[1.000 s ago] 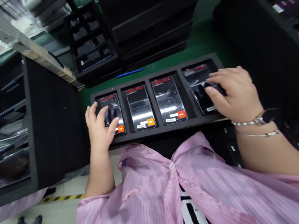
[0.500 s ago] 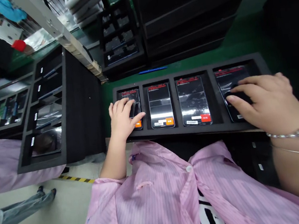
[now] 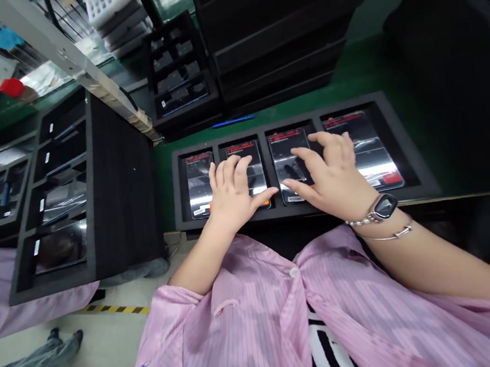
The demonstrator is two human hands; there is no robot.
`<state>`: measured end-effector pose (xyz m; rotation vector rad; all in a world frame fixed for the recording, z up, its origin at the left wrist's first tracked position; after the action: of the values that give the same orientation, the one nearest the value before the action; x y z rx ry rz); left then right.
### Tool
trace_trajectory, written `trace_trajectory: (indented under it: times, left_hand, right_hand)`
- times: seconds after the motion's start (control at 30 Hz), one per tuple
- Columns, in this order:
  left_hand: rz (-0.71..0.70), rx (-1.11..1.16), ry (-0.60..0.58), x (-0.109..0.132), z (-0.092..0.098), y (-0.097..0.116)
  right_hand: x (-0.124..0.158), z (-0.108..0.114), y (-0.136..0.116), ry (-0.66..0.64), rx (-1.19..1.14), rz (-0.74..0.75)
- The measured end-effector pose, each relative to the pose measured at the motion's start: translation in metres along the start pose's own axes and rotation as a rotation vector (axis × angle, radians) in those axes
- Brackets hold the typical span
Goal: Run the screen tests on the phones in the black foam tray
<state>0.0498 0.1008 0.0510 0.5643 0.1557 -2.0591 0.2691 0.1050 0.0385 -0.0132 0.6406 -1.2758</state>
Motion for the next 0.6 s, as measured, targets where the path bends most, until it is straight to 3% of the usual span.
trace_trajectory:
  times: [0.13, 0.33, 0.5, 0.6]
  left_hand:
    - [0.050, -0.027, 0.020, -0.0016, 0.0038, -0.0003]
    - [0.052, 0.032, -0.187, -0.0057, 0.0010, 0.0043]
    - [0.031, 0.040, -0.223, -0.0075, 0.0019, 0.0046]
    - [0.037, 0.103, -0.178, -0.0069, 0.0041, 0.0028]
  right_hand:
    - [-0.0002, -0.0001, -0.0009, -0.056, 0.013, -0.018]
    - [-0.0020, -0.0026, -0.0041, -0.152, -0.037, 0.007]
    - [-0.0033, -0.0013, -0.0037, -0.157, 0.063, 0.029]
    - [-0.0025, -0.0013, -0.0028, -0.143, 0.029, 0.036]
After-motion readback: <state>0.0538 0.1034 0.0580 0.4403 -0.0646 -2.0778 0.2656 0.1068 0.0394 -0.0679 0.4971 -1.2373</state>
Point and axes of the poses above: each hand's wrist, its own x-axis away from the middle knuckle, its own z-axis out of the back of the hand, y = z × x, the point moved 3 cm from there along -x, towards the middle knuckle, and after that the axes turned 11 degrees about -z, right-handed, at the moved point
